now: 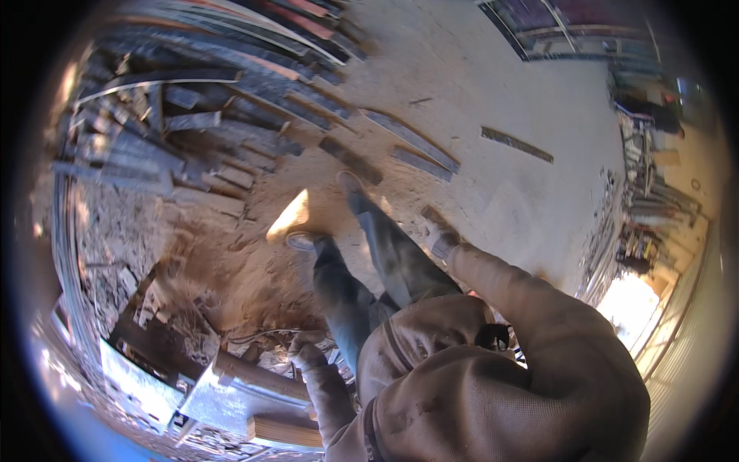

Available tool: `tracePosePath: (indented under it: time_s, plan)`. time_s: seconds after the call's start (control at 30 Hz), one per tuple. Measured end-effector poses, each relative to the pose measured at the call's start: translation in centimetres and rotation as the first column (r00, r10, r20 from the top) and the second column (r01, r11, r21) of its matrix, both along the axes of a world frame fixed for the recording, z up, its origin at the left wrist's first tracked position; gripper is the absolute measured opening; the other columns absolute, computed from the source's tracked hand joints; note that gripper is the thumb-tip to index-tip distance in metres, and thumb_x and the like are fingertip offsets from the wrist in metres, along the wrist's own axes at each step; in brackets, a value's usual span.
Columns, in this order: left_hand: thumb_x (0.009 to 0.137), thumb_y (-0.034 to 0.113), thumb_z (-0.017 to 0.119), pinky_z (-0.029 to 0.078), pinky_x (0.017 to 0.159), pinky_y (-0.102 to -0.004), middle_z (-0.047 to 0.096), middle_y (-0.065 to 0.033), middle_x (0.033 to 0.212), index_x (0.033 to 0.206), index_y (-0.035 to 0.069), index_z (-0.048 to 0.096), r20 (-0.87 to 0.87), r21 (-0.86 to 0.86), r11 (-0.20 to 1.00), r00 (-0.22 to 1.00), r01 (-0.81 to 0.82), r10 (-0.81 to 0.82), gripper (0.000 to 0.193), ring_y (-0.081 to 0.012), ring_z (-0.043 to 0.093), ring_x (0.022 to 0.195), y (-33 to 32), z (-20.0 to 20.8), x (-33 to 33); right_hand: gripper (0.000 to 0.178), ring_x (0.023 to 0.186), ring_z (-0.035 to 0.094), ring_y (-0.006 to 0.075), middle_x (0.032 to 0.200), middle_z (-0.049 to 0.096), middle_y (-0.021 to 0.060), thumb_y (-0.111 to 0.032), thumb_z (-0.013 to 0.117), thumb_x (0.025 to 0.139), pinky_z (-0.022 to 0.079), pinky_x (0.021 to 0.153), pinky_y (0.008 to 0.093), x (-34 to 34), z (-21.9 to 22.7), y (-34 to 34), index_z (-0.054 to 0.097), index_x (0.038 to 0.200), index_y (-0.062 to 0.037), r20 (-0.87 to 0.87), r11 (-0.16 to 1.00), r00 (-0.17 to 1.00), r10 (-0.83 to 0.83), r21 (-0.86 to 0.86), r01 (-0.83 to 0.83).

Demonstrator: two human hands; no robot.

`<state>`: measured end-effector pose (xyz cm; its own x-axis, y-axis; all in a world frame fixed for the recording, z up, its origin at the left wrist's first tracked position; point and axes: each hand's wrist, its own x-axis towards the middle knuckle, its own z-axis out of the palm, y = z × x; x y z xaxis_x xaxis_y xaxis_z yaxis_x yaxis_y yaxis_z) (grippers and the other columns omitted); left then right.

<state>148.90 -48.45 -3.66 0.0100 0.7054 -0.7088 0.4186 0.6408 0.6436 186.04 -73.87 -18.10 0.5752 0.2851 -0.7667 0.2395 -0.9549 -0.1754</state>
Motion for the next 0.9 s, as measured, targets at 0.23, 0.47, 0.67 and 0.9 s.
tracePosePath:
  time_s: [0.23,0.47,0.67,0.9]
  plan:
    - [0.066,-0.007,0.043,0.052,0.067,-0.0282,0.073,-0.0065,0.075,0.074,0.003,0.074,-0.104,-0.144,0.906,0.905,0.398,-0.414,0.033,-0.0155,0.066,0.071,-1.5,-2.5,8.2,0.036,0.106,0.074,0.0362,0.108,0.079,0.0168,-0.042,0.071,0.094,0.058,0.095,0.0461,1.7,0.0,-11.6,0.078,0.115,-0.0140,-0.148,0.963,0.964,-0.220,-0.190,0.191]
    - [0.103,0.007,0.058,0.055,0.066,-0.0301,0.078,-0.0093,0.087,0.107,0.004,0.078,-0.159,0.015,0.753,0.745,0.658,-0.648,0.020,-0.0156,0.070,0.073,-4.5,-8.3,12.9,0.036,0.101,0.076,0.0348,0.102,0.080,0.0127,-0.048,0.073,0.094,0.059,0.089,0.0484,-0.1,-7.0,-14.6,0.076,0.108,-0.0146,-0.090,0.953,0.955,-0.284,-0.133,0.271]
    - [0.109,0.011,0.058,0.057,0.067,-0.0298,0.079,-0.0102,0.095,0.131,0.006,0.070,-0.037,-0.365,0.760,0.807,0.538,-0.589,0.026,-0.0157,0.072,0.077,-6.9,-18.7,17.8,0.045,0.107,0.073,0.0398,0.113,0.076,0.0193,-0.047,0.074,0.095,0.057,0.090,0.0531,1.4,-18.8,-12.2,0.067,0.124,-0.0129,0.029,0.987,0.987,-0.159,-0.028,0.160]
    - [0.106,0.013,0.065,0.060,0.077,-0.0323,0.078,-0.0135,0.111,0.138,0.005,0.066,0.034,-0.265,0.872,0.908,0.411,-0.418,0.032,-0.0188,0.074,0.089,-13.0,-34.7,23.6,0.074,0.109,0.066,0.0333,0.122,0.065,0.0175,-0.050,0.075,0.090,0.053,0.085,0.0494,-0.9,-42.0,-4.0,0.057,0.144,-0.0030,0.196,0.939,0.919,0.343,-0.055,-0.339]
